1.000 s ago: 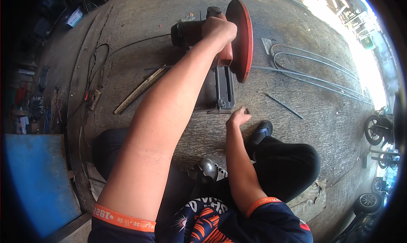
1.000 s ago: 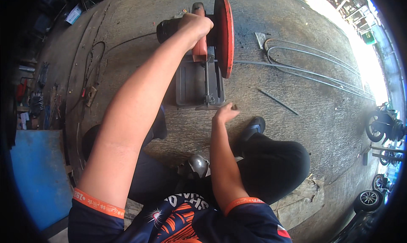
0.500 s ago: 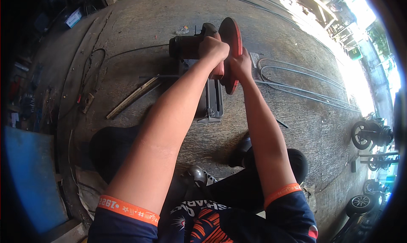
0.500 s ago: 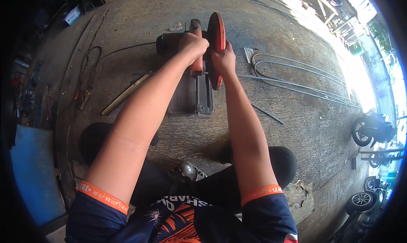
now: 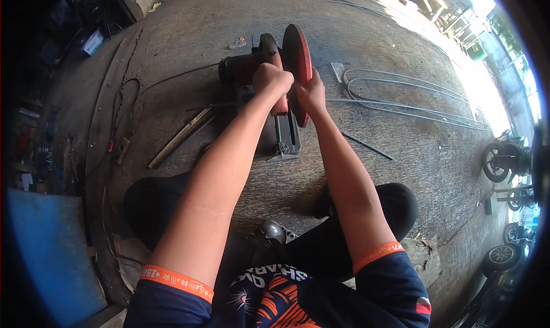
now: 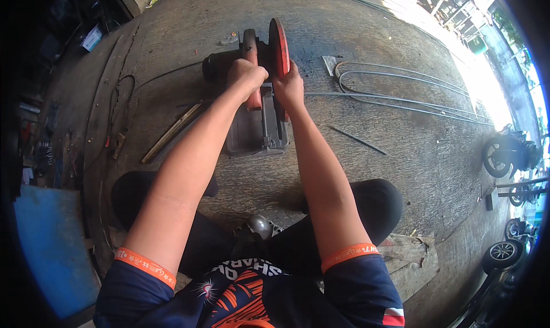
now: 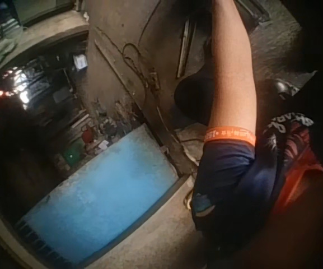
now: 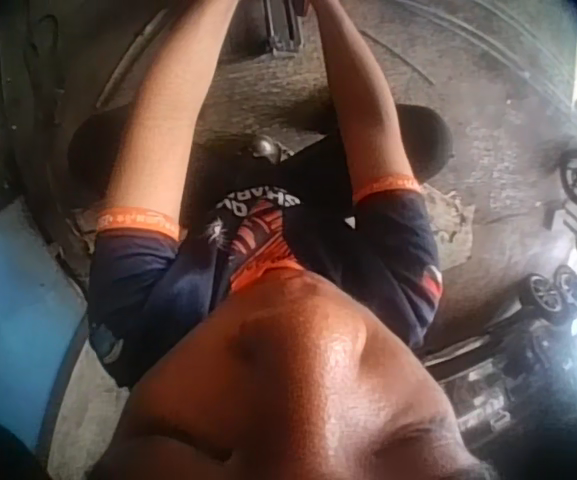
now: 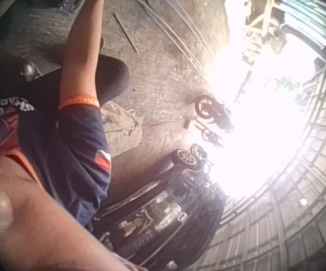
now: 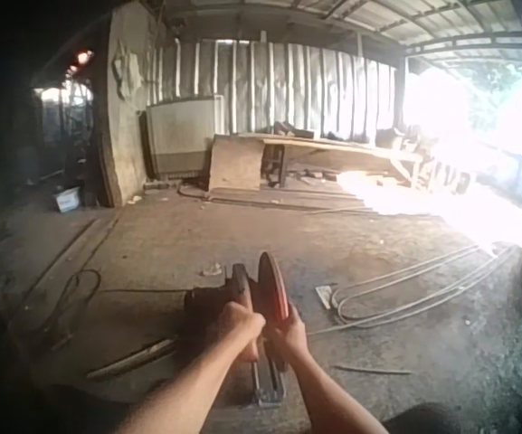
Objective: Cutting metal rods into smaller pieces using a chop saw.
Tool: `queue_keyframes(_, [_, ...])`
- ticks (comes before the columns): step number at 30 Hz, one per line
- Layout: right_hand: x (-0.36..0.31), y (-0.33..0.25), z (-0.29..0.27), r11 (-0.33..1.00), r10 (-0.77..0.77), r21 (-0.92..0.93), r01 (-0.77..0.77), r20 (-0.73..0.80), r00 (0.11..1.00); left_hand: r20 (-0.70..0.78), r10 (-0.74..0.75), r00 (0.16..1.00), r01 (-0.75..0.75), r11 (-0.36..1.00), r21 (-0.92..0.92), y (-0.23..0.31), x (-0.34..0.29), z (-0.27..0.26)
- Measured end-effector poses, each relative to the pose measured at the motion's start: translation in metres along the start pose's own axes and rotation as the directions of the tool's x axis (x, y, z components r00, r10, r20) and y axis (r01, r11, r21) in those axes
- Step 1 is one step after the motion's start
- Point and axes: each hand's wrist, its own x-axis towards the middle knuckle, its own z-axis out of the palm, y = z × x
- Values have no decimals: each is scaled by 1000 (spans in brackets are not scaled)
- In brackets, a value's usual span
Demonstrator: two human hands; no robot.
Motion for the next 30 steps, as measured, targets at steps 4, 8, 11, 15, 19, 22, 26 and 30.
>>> queue_keyframes(4, [-4, 1, -1, 999, 33, -16, -33, 0, 999, -4, 25, 1000, -25, 999, -43, -13, 6, 9])
queue_keyframes(8, [-11, 4, -1, 1000, 14, 10, -14, -9, 1000, -32, 49, 998, -50, 998, -27, -26, 10, 19])
queue_keyframes(11, [-15, 8, 1, 1000, 18, 25, -17, -26, 1000, -66, 83, 994, -87, 994, -62, -32, 9, 24])
queue_keyframes(15, [-21, 13, 2, 1000, -6, 20, 6, -24, 1000, -62, 115, 991, -117, 993, -26, -37, 2, 24])
queue_keyframes(19, [-25, 18, 1, 1000, -6, -13, 5, -23, 1000, -35, 81, 996, -81, 997, -2, -35, -7, 20])
queue_keyframes(22, [-29, 19, 1, 1000, -27, -9, 27, -26, 999, 8, 40, 999, -40, 999, -24, -34, -14, 20])
queue_keyframes(26, [-35, 18, 2, 1000, -3, 11, 4, -38, 999, 6, 49, 999, -49, 998, -50, -39, -19, 21])
queue_keyframes(30, [-40, 21, 2, 1000, 2, 10, -2, -39, 999, -50, 123, 991, -124, 992, -13, -49, -18, 27])
